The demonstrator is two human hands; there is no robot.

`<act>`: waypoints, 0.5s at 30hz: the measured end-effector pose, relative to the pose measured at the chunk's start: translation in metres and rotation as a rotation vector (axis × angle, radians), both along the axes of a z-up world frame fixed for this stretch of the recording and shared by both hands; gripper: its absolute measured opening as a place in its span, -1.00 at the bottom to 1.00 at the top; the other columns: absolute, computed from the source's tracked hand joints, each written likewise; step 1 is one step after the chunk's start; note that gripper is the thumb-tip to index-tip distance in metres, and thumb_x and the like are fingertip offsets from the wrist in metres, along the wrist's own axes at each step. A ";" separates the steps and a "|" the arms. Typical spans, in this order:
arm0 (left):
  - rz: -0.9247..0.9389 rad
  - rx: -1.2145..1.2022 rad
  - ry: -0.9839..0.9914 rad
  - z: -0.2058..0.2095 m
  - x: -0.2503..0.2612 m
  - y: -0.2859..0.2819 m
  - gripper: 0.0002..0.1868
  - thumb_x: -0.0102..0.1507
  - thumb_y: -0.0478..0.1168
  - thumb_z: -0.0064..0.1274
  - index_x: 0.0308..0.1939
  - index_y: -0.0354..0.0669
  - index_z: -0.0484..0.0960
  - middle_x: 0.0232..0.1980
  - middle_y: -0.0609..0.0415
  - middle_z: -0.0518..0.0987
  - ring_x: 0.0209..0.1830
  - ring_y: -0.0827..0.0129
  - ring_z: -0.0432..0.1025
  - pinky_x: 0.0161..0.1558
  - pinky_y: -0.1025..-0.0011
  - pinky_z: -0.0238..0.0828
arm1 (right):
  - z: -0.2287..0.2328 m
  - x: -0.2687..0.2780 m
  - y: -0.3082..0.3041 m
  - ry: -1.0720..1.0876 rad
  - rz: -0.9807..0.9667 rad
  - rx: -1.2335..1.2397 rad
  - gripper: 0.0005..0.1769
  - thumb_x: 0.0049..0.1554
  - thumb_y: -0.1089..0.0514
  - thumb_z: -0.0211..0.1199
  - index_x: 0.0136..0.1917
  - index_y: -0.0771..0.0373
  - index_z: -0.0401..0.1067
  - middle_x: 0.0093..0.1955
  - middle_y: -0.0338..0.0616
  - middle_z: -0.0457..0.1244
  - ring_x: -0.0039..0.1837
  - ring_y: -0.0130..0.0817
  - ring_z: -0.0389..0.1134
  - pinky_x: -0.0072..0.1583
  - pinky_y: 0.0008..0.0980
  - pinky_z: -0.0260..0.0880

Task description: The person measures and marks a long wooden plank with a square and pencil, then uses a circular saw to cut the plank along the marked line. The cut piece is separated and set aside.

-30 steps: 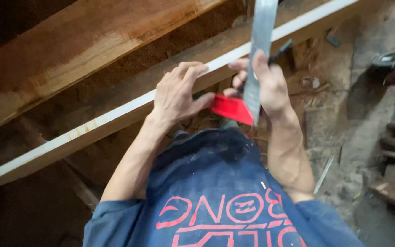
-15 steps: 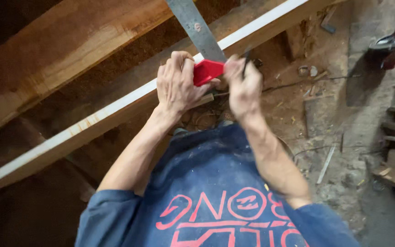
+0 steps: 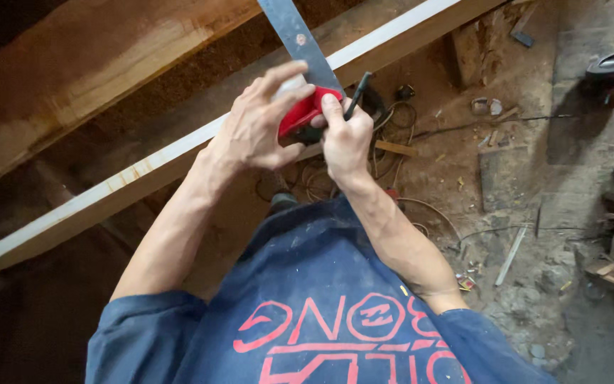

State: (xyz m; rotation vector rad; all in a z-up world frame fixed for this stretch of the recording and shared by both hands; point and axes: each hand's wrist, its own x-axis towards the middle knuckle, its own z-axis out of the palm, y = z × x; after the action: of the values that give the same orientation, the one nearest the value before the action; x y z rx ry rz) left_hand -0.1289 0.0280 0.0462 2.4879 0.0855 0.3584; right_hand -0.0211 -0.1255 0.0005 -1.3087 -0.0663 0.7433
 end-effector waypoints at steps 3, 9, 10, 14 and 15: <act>-0.007 0.134 -0.008 -0.004 0.001 0.003 -0.15 -0.01 -0.25 0.28 0.41 -0.17 0.46 0.51 -0.04 0.37 0.40 -0.06 0.37 0.41 0.09 0.33 | 0.000 -0.002 0.010 -0.002 -0.009 -0.050 -0.73 0.26 0.03 0.19 -0.18 0.23 0.51 -0.40 -0.31 0.29 -0.49 -0.66 0.06 -0.44 -0.53 -0.02; -0.052 0.179 -0.053 -0.016 0.001 0.007 -0.27 0.07 -0.26 0.23 0.36 -0.22 0.53 0.48 -0.03 0.43 0.35 -0.04 0.40 0.37 0.10 0.35 | 0.001 0.010 -0.005 -0.016 0.036 -0.117 -0.68 0.34 0.01 0.19 -0.14 0.29 0.45 -0.40 -0.35 0.12 -0.46 -0.66 0.03 -0.43 -0.53 -0.02; -0.053 0.192 -0.058 -0.015 0.001 0.007 -0.28 0.08 -0.25 0.24 0.36 -0.22 0.53 0.48 -0.03 0.43 0.35 -0.04 0.40 0.36 0.11 0.36 | 0.006 0.016 -0.010 -0.060 -0.007 -0.100 -0.70 0.34 0.02 0.15 -0.08 0.28 0.47 -0.35 -0.35 0.13 -0.43 -0.66 0.05 -0.41 -0.54 0.02; -0.028 0.214 -0.072 -0.009 0.002 0.004 -0.32 0.13 -0.26 0.23 0.37 -0.20 0.54 0.48 0.00 0.43 0.35 -0.01 0.40 0.34 0.13 0.38 | 0.028 0.049 -0.037 -0.433 -0.036 0.014 -0.54 0.42 -0.06 -0.11 0.08 0.31 0.47 -0.05 -0.17 0.31 -0.16 -0.55 0.29 -0.12 -0.55 0.34; -0.034 0.212 -0.068 -0.009 0.002 0.004 -0.32 0.14 -0.26 0.23 0.38 -0.20 0.53 0.49 0.00 0.42 0.35 -0.01 0.39 0.34 0.13 0.38 | 0.030 0.056 -0.043 -0.557 -0.015 -0.029 -0.49 0.42 -0.11 -0.16 0.09 0.32 0.44 0.01 -0.15 0.33 -0.08 -0.55 0.29 -0.04 -0.58 0.35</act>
State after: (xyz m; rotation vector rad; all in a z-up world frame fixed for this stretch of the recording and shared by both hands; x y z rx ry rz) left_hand -0.1273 0.0318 0.0372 2.6793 -0.0241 0.4585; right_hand 0.0350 -0.1689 0.0307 -1.5109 -0.4935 0.3495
